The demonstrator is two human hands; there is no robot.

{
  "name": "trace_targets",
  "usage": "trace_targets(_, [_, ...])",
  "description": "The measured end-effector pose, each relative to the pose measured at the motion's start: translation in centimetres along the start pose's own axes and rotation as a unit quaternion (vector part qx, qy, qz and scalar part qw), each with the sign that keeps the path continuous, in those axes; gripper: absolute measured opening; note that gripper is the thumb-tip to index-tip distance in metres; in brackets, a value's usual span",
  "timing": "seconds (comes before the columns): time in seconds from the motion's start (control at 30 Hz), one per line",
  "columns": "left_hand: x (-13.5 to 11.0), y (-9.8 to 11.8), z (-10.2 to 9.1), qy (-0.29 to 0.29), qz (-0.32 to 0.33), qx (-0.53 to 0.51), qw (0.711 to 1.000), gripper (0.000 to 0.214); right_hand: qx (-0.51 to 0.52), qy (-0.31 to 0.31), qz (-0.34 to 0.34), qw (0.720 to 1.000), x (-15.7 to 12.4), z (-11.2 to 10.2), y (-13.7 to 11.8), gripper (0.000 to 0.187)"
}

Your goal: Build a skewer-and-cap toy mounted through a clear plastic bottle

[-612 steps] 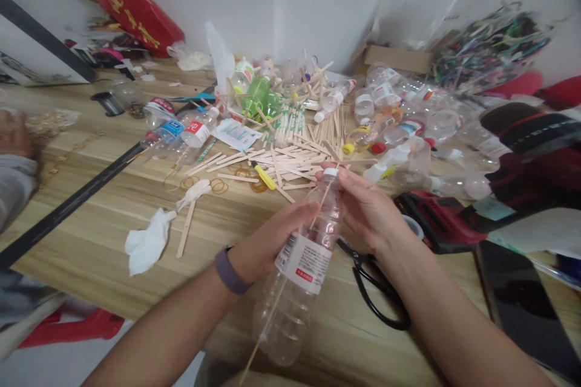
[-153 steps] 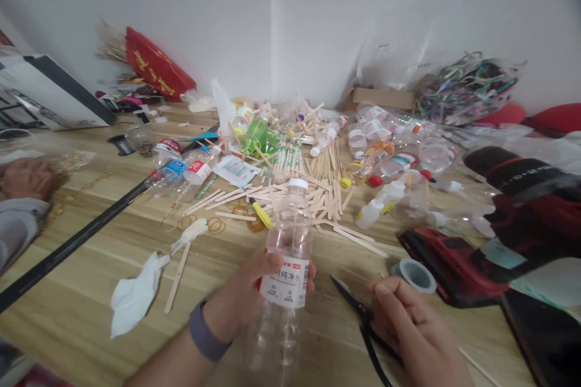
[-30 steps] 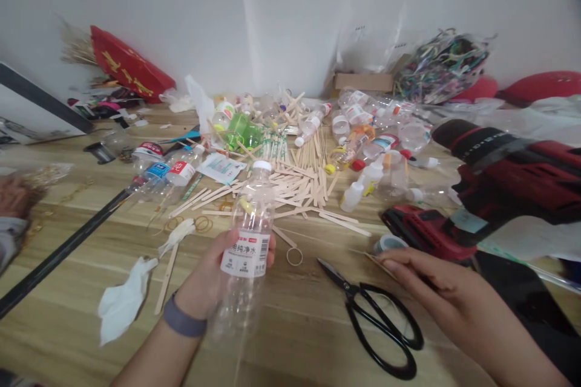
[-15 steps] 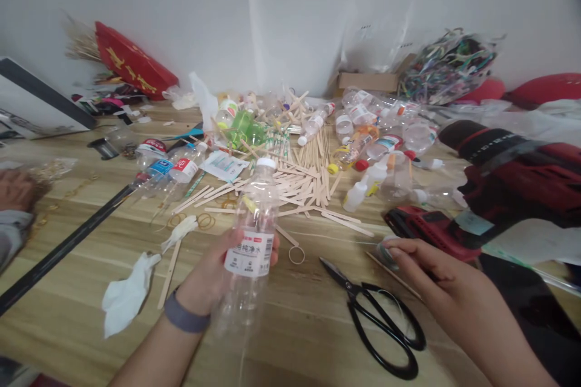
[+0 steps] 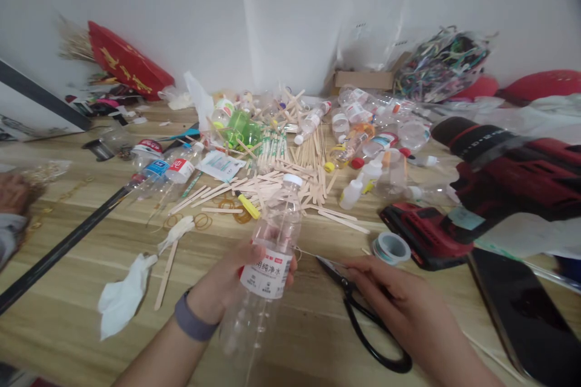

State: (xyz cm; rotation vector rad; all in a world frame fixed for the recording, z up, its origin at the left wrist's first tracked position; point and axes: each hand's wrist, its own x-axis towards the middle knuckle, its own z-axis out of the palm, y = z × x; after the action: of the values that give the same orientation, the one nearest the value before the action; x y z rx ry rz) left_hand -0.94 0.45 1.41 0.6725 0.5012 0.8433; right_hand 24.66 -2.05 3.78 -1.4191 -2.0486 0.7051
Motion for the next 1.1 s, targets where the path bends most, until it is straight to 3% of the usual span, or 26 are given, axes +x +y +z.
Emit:
trace_targets(0.37, [-0.1,0.6,0.0,0.035,0.017,-0.007,0.999,0.045,-0.016,0.016,-0.004,1.000,0.1,-0.7,0.2,0.020])
trace_targets(0.63, [-0.8,2.0,-0.1,0.116,0.060,0.025,0.991,0.041,-0.085,0.087,0.010,0.993,-0.1,-2.5,2.5,0.025])
trace_targets(0.8, [-1.5,3.2,0.5,0.176,0.093,0.009,0.980,0.038,-0.133,0.121,0.064,0.982,0.4,-3.5,3.4,0.029])
trace_targets(0.93, [-1.9,3.9,0.9,0.196,0.115,-0.012,0.974,0.043,-0.161,0.123,0.106,0.973,0.6,-3.4,4.1,0.030])
trace_targets(1.1, [-2.4,4.3,1.0,0.204,0.106,0.055,0.972,0.042,-0.126,0.102,0.069,0.984,0.8,-2.1,3.1,0.029])
